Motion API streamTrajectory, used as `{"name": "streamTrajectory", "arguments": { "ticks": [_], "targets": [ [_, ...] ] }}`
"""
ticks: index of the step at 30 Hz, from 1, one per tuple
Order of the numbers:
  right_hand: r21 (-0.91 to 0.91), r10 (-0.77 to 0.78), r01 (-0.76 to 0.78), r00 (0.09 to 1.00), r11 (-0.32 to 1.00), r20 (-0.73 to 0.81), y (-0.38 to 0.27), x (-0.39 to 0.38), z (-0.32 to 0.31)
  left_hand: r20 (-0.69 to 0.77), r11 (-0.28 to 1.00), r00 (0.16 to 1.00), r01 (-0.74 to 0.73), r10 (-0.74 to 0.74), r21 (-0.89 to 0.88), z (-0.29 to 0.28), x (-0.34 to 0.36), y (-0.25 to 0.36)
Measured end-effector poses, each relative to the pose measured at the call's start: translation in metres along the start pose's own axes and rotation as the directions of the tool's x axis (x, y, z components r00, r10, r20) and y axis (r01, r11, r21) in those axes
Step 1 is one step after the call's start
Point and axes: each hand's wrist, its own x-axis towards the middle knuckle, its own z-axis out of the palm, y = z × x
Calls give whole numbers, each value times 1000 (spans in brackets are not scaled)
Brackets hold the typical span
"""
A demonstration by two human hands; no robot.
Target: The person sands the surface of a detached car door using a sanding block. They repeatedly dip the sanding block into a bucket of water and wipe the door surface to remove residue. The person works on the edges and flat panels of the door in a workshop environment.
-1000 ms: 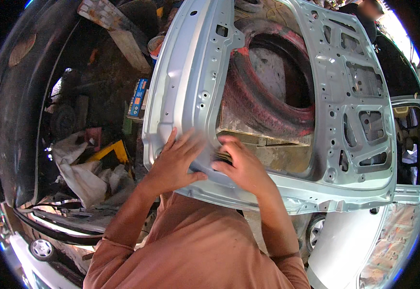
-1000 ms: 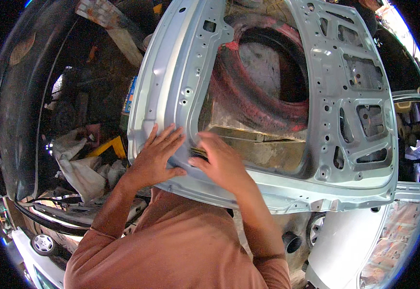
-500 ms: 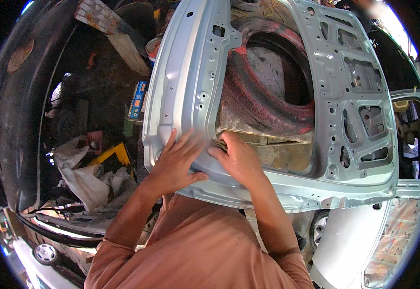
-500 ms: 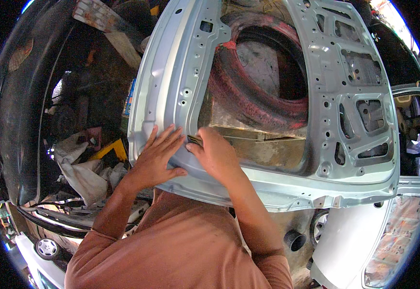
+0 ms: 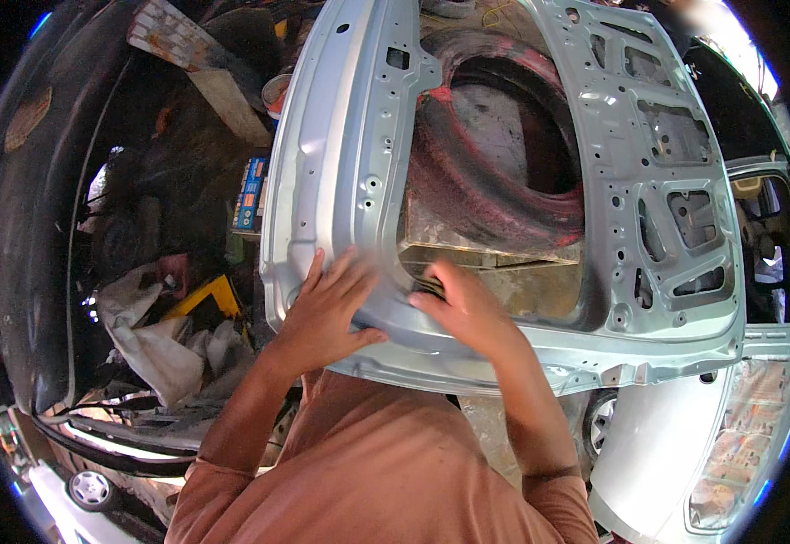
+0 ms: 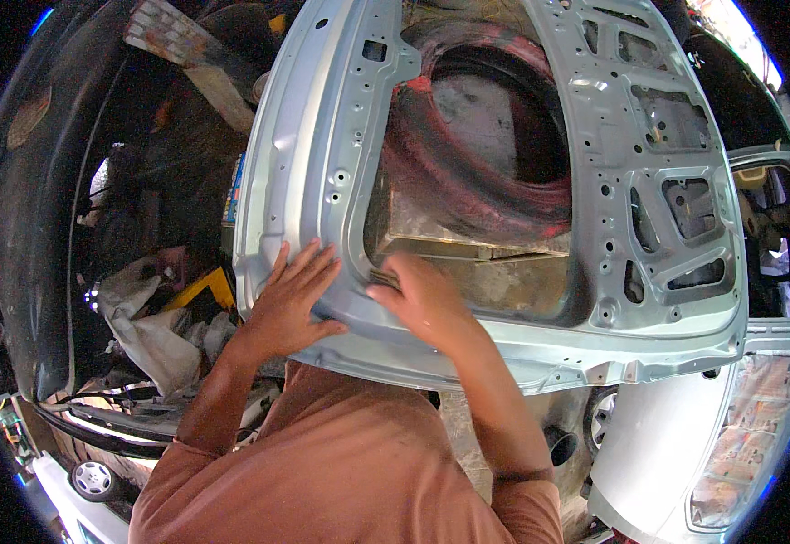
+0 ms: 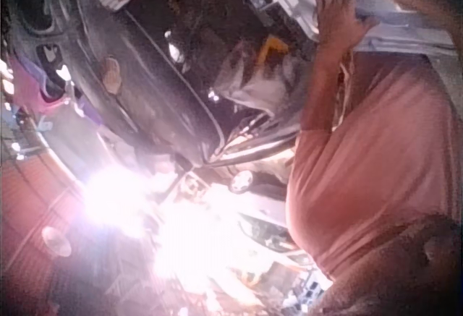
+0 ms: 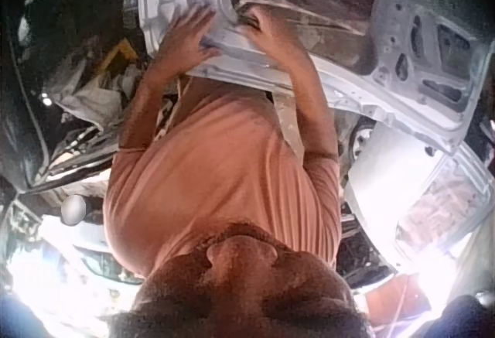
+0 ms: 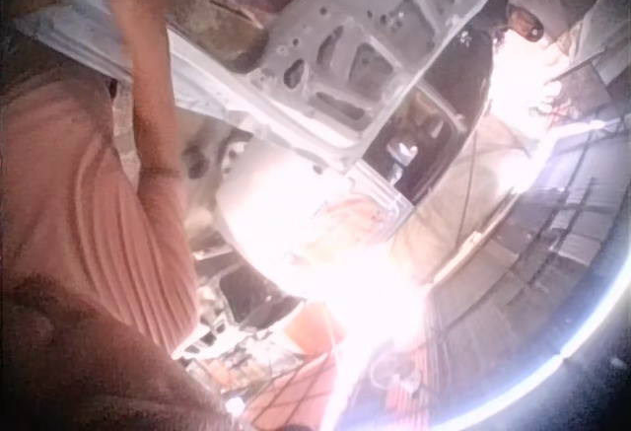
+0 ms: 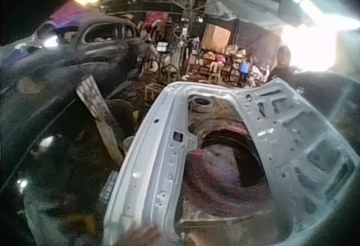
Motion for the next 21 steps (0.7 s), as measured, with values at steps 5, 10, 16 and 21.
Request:
{"name": "streamTrajectory", "arguments": {
  "ticks": [5,10,16,21],
  "targets": [
    [150,80,-94,992,984,95,28,-23,-38,13,1000,1000,8,-8,-7,-3,6,2],
    [161,-56,95,971,982,-233,24,-31,-6,-4,983,991,-136,136,-120,1,6,22],
    [350,94,84,881,933,-463,35,-118,-22,-8,912,912,-408,409,44,17,33,47],
    [673,415,78,733,736,-539,43,-201,-23,92,852,850,-523,518,34,3,66,112]
  ]
}}
